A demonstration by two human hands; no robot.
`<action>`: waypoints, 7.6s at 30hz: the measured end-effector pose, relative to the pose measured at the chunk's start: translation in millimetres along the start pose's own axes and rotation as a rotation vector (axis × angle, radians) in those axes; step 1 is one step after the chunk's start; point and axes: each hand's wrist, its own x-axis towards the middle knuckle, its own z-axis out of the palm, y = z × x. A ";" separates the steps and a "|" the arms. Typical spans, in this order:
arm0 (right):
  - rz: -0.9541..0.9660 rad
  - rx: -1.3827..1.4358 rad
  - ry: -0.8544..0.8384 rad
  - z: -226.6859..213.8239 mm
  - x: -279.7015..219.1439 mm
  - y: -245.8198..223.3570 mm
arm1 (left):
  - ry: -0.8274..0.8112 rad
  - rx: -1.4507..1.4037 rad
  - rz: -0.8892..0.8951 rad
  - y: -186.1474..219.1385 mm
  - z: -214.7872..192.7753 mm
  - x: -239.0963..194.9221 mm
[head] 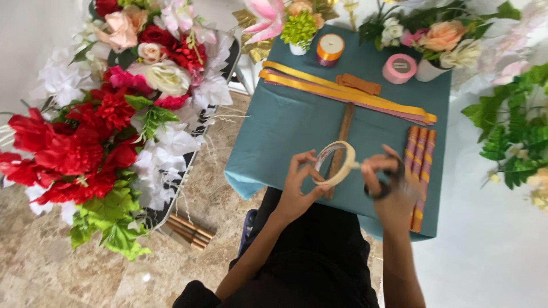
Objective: The person cuts a roll of clear adhesive tape into small pieces using a pair of scissors. They repeatedly pull the tape, cut it, and place the pieces on the table next to a wooden stick and decorative ribbons.
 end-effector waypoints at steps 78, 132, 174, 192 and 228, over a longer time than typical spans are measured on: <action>0.600 -0.396 -1.229 -32.1 26.6 35.8 | -0.071 0.073 -0.349 21.0 14.5 37.6; 0.138 -0.855 -0.979 -35.6 20.6 5.0 | -0.065 -0.255 -0.563 17.1 -10.5 32.4; 0.376 0.347 -0.509 31.2 -1.0 6.9 | -0.045 -0.275 -0.450 71.7 -64.4 16.4; 0.504 0.453 -0.629 117.7 -27.7 -66.7 | 0.170 -0.135 -0.461 56.6 -123.4 -35.2; 1.202 1.332 -1.147 326.8 -177.5 -122.1 | -0.196 0.514 -0.884 154.4 -286.1 -143.3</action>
